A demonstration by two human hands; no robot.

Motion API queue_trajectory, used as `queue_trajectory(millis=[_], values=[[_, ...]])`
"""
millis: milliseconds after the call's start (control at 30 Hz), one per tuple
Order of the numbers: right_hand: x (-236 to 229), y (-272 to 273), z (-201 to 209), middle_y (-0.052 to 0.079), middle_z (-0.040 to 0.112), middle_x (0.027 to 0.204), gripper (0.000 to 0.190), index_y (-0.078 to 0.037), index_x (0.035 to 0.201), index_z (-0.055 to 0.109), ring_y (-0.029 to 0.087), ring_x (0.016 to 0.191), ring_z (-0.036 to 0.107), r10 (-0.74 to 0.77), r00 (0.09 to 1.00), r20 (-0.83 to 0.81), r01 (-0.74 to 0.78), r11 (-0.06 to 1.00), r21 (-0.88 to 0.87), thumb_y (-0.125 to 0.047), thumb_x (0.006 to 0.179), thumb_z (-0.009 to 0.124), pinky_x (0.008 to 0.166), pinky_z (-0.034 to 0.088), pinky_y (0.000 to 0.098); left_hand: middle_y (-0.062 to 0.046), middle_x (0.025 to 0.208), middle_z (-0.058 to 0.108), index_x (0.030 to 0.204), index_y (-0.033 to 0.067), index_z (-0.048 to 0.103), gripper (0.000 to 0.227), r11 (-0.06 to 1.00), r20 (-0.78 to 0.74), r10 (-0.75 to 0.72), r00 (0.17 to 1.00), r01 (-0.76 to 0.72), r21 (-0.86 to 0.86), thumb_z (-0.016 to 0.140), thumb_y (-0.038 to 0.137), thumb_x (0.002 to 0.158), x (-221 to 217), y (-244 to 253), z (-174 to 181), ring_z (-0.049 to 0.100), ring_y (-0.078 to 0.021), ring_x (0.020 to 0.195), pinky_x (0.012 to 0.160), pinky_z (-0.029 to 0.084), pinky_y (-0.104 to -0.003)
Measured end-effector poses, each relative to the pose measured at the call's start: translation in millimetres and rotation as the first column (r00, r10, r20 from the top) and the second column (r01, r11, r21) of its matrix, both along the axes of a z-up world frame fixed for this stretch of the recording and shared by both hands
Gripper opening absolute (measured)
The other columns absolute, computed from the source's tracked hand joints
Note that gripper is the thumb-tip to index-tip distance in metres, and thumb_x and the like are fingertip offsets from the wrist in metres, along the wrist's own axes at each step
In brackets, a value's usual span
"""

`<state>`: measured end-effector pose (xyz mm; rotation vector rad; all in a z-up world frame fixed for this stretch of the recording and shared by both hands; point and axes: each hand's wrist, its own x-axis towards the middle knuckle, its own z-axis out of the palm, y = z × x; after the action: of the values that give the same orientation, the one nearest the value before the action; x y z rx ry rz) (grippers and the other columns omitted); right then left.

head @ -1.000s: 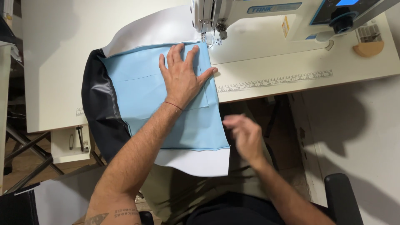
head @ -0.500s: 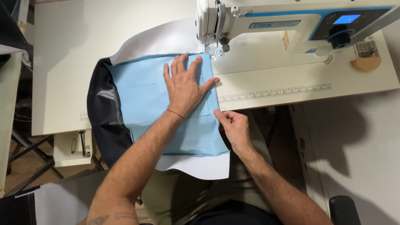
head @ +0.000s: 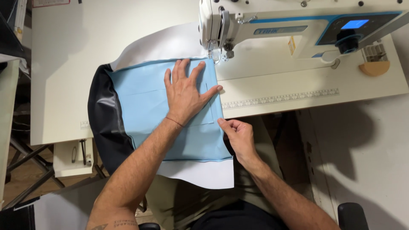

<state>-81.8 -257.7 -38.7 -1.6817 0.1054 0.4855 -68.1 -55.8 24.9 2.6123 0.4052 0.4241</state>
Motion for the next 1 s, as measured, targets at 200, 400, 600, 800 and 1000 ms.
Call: queue_trajectory(millis=[200,400,600,800,1000], values=[[-1.9,-5.8,-5.9,-0.007,0.046,0.05,0.024,-0.005,0.078,0.078,0.0,0.051,0.038,0.029,1.0,0.005,-0.029,0.999,0.033,-0.026,0.09,0.083,0.048,0.029,0.0142,-0.02,0.151,0.042,0.145,0.0237,0.058,0.084,1.0,-0.036,-0.002,0.999,0.002,-0.01,0.062,0.082,0.085,1.5,1.4,7.1,0.031,-0.0386,0.15,0.119,0.008,-0.071],[-3.5,-10.6,-6.4,-0.007,0.045,0.049,0.024,-0.004,0.079,0.079,0.0,0.052,0.036,0.06,0.998,0.032,-0.061,0.998,0.033,-0.024,0.092,0.082,0.048,0.028,0.0145,-0.019,0.15,0.041,0.144,0.0228,0.058,0.084,1.0,-0.032,-0.004,0.999,0.003,-0.025,0.065,0.081,0.083,0.9,0.1,8.1,0.03,-0.0392,0.15,0.118,0.008,-0.074],[-4.9,-11.0,-10.0,-0.006,0.047,0.048,0.023,-0.004,0.079,0.079,0.0,0.051,0.035,0.058,0.997,0.045,-0.06,0.997,0.039,-0.023,0.092,0.082,0.047,0.028,0.015,-0.019,0.149,0.042,0.143,0.0226,0.059,0.085,0.999,-0.023,-0.003,1.0,0.002,-0.034,0.065,0.081,0.083,0.7,0.4,6.6,0.031,-0.0392,0.149,0.117,0.008,-0.075],[-6.0,-11.4,-9.6,-0.004,0.049,0.048,0.022,-0.003,0.079,0.079,0.001,0.05,0.036,0.054,0.998,0.037,-0.055,0.997,0.046,-0.021,0.091,0.081,0.046,0.029,0.0145,-0.02,0.148,0.042,0.144,0.0226,0.059,0.083,0.999,-0.03,-0.013,0.999,0.012,-0.043,0.066,0.079,0.084,1.3,1.9,3.9,0.031,-0.0397,0.149,0.117,0.007,-0.077],[-6.1,-9.6,-6.5,-0.004,0.049,0.049,0.022,-0.002,0.08,0.079,0.001,0.05,0.036,0.039,0.997,0.059,-0.041,0.999,0.032,-0.022,0.091,0.082,0.046,0.028,0.0147,-0.02,0.148,0.042,0.144,0.0221,0.059,0.083,0.999,-0.02,-0.017,1.0,0.016,-0.032,0.065,0.08,0.084,1.9,2.1,4.2,0.031,-0.041,0.149,0.116,0.007,-0.077]])
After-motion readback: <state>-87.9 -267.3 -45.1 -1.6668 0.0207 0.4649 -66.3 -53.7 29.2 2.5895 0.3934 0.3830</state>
